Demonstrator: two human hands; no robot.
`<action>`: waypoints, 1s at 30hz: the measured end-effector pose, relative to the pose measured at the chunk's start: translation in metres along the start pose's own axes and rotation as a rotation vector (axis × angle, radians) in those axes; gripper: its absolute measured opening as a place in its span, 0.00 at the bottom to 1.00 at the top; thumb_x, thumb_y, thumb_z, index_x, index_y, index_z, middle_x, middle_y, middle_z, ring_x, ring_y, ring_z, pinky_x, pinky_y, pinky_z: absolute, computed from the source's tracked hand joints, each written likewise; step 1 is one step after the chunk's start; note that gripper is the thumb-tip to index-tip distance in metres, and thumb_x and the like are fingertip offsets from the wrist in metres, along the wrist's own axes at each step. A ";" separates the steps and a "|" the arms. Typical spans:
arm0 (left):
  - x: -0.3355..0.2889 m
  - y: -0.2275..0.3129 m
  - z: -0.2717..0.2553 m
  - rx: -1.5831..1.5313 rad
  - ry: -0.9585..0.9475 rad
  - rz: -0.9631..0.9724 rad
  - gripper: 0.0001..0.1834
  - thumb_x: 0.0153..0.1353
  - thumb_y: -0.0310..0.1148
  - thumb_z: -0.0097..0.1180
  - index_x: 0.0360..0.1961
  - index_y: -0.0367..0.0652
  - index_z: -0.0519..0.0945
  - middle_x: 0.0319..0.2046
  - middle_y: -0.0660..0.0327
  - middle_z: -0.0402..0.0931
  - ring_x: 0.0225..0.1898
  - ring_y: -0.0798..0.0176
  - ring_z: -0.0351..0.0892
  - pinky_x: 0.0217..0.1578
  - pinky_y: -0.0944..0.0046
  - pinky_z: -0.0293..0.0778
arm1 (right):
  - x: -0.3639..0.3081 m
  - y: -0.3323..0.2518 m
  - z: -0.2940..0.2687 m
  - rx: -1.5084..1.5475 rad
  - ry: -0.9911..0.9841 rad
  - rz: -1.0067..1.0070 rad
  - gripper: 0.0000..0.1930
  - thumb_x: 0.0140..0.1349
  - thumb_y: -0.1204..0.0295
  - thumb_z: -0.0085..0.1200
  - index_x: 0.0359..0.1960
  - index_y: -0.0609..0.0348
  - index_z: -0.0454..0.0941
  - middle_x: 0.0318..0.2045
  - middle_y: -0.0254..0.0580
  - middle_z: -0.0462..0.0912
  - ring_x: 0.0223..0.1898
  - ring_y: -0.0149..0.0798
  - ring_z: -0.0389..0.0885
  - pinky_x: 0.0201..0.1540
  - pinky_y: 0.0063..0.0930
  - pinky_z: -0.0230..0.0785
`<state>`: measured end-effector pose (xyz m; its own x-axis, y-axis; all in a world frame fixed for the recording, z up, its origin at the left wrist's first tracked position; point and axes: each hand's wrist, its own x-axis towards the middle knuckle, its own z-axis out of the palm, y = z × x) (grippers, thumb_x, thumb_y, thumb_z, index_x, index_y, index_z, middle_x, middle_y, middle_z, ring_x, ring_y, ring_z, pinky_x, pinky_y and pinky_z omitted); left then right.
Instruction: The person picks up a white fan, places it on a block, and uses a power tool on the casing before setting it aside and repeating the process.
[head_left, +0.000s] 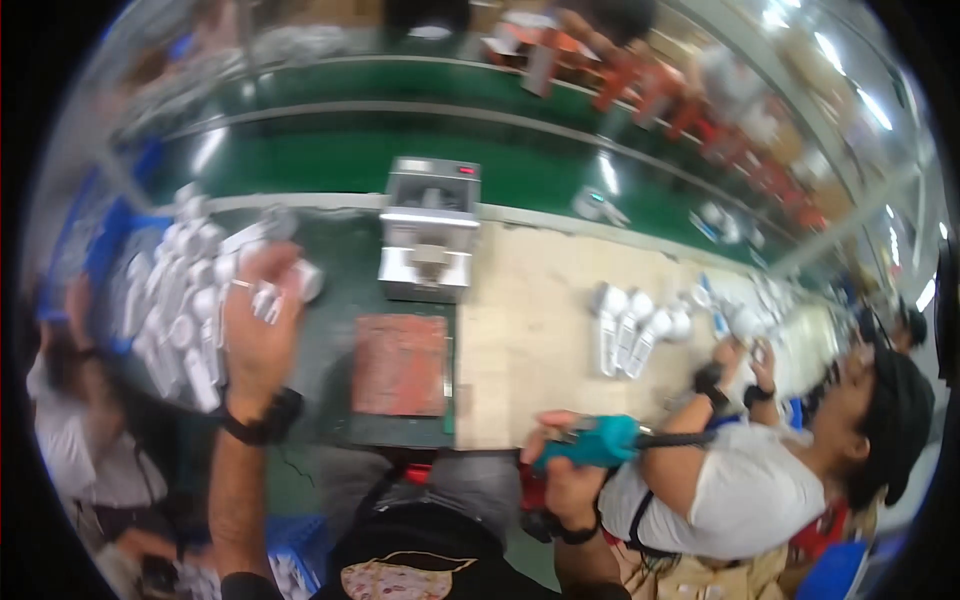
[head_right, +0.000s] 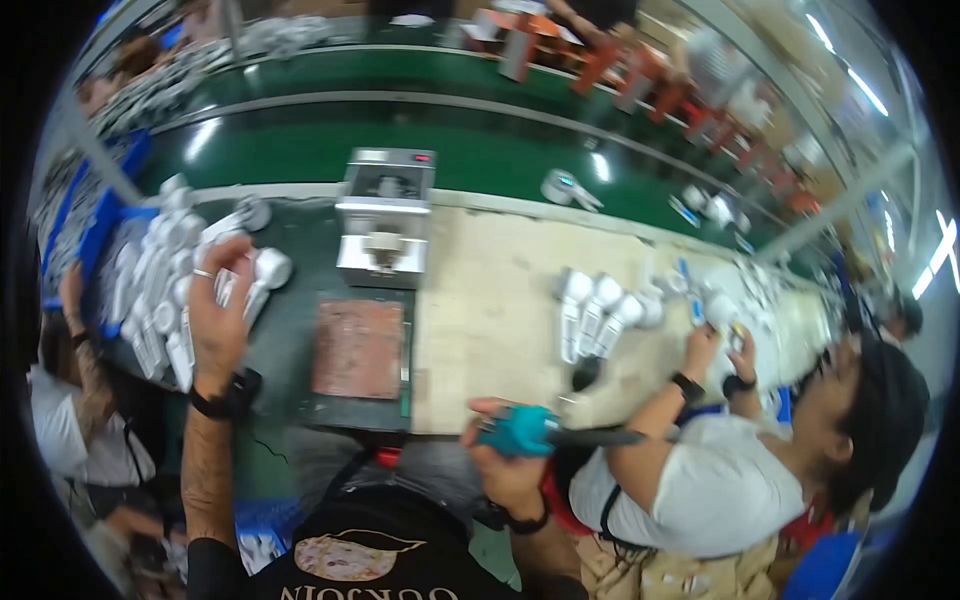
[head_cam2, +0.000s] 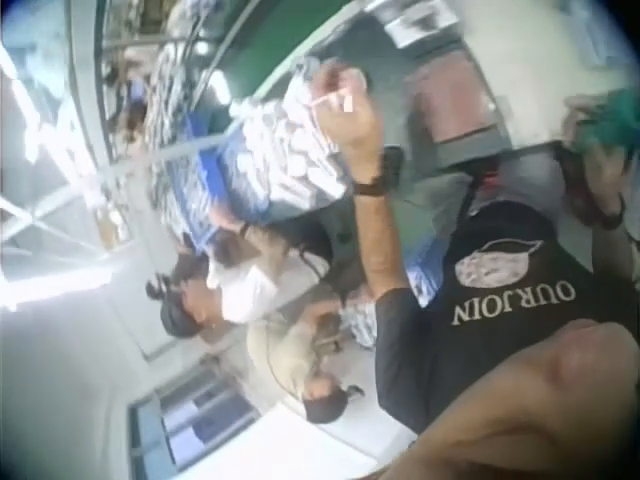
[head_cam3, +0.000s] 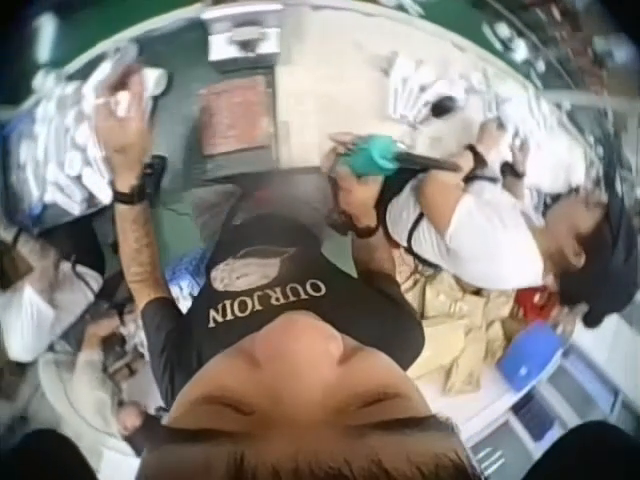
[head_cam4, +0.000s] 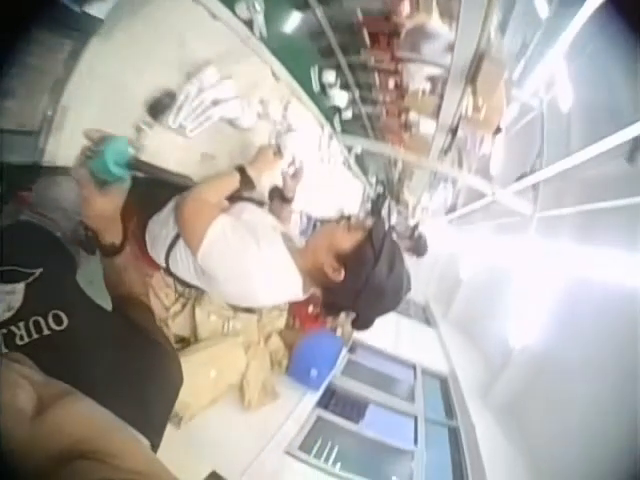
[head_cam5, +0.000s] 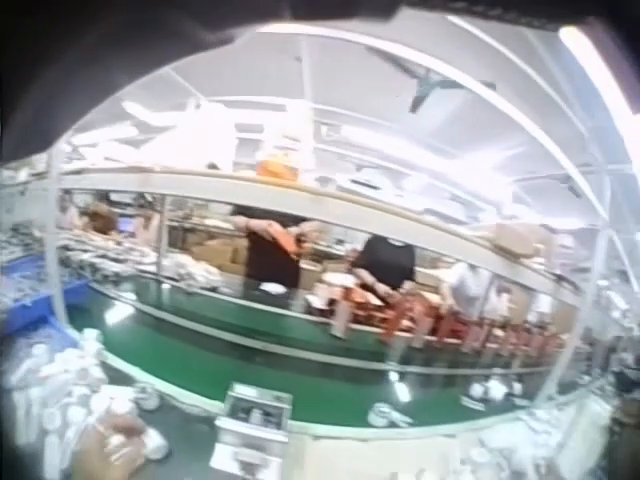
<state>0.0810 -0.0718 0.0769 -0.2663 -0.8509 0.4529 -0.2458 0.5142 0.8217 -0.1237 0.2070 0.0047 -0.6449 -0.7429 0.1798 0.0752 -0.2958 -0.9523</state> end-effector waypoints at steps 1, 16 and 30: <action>-0.010 0.016 0.040 -0.101 -0.225 0.003 0.13 0.64 0.28 0.59 0.49 0.35 0.80 0.42 0.57 0.82 0.43 0.61 0.81 0.46 0.64 0.75 | -0.001 -0.008 -0.003 -0.020 0.046 -0.012 0.36 0.60 0.51 0.68 0.55 0.71 0.71 0.31 0.41 0.80 0.31 0.35 0.79 0.34 0.27 0.71; -0.073 0.040 0.359 -0.007 -0.898 -0.104 0.29 0.57 0.54 0.59 0.43 0.35 0.77 0.45 0.44 0.79 0.51 0.41 0.77 0.52 0.46 0.73 | -0.020 -0.032 -0.030 -0.074 0.096 0.074 0.34 0.59 0.52 0.69 0.53 0.71 0.73 0.30 0.40 0.80 0.33 0.34 0.79 0.37 0.28 0.71; -0.055 -0.026 0.131 0.018 -0.526 0.511 0.14 0.49 0.30 0.69 0.38 0.41 0.82 0.35 0.57 0.79 0.39 0.50 0.81 0.46 0.54 0.77 | 0.037 0.003 0.016 -0.013 0.017 -0.004 0.30 0.61 0.45 0.64 0.40 0.64 0.71 0.24 0.39 0.74 0.25 0.35 0.75 0.29 0.28 0.68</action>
<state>-0.0200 -0.0239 -0.0143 -0.7629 -0.3429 0.5482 0.0147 0.8384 0.5449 -0.1355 0.1692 0.0125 -0.6577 -0.7317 0.1792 0.0628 -0.2903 -0.9549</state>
